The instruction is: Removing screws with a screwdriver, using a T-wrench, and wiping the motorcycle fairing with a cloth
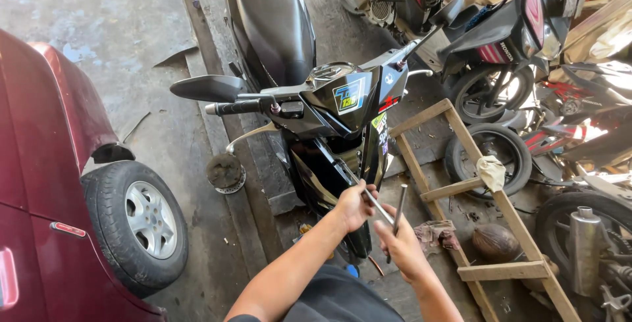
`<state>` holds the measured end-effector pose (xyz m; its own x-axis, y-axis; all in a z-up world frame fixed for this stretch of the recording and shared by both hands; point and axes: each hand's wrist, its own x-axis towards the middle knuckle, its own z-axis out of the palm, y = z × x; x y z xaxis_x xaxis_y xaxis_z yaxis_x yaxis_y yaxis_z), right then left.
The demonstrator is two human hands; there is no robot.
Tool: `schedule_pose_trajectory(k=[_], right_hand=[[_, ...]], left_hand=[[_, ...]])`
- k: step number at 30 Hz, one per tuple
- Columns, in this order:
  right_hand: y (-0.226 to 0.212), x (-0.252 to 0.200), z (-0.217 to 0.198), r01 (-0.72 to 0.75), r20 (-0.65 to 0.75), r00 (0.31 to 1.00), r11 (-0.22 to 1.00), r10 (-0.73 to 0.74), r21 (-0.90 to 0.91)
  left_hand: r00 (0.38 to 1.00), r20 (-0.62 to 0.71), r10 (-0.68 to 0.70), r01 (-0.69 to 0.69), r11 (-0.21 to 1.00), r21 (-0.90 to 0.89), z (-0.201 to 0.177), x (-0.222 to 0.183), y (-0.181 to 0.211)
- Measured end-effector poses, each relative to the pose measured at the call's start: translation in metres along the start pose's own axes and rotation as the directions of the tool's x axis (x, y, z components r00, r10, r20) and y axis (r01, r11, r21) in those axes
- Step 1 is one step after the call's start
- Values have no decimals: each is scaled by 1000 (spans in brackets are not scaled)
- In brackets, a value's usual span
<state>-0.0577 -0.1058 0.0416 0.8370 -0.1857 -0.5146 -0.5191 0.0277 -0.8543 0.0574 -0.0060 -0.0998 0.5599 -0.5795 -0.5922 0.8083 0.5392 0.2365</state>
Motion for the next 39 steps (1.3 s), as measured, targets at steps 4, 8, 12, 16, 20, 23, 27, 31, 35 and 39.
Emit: schedule_pose_trajectory(k=[4, 8, 12, 16, 20, 23, 27, 31, 35, 39], right_hand=[[-34, -8, 2, -36, -56, 998, 992, 29, -118], [-68, -26, -10, -156, -150, 986, 684, 69, -713], [-44, -10, -34, 41, -114, 970, 610, -213, -791], [-36, 3, -42, 43, -76, 955, 387, -287, -921], [-24, 25, -58, 14, -54, 966, 258, -253, -966], [-33, 23, -56, 86, 15, 953, 224, -303, -971], [-35, 26, -58, 141, 69, 937, 191, -343, -971], [-34, 35, -57, 161, 89, 928, 171, -362, -972], [-24, 48, -62, 200, 144, 885, 82, -443, -976], [-13, 67, -74, 284, 455, 650, -361, -608, -888]], left_hand=[[997, -73, 20, -16, 999, 46, -10, 23, -12], [999, 9, -38, 37, 997, 61, -2, 18, -24], [995, 100, -20, 7, 992, 129, 13, 19, -18], [990, 124, -62, 44, 988, 147, 15, 40, -28], [997, 50, -66, 56, 981, 188, 24, 54, -29], [997, 57, -58, 48, 985, 165, 30, 51, -26], [997, 58, -56, 47, 988, 148, 30, 57, -24], [997, 61, -53, 45, 991, 125, 28, 61, -22], [996, 76, -50, 41, 993, 108, 27, 62, -19], [990, 126, -66, 51, 992, 119, 29, 57, -19]])
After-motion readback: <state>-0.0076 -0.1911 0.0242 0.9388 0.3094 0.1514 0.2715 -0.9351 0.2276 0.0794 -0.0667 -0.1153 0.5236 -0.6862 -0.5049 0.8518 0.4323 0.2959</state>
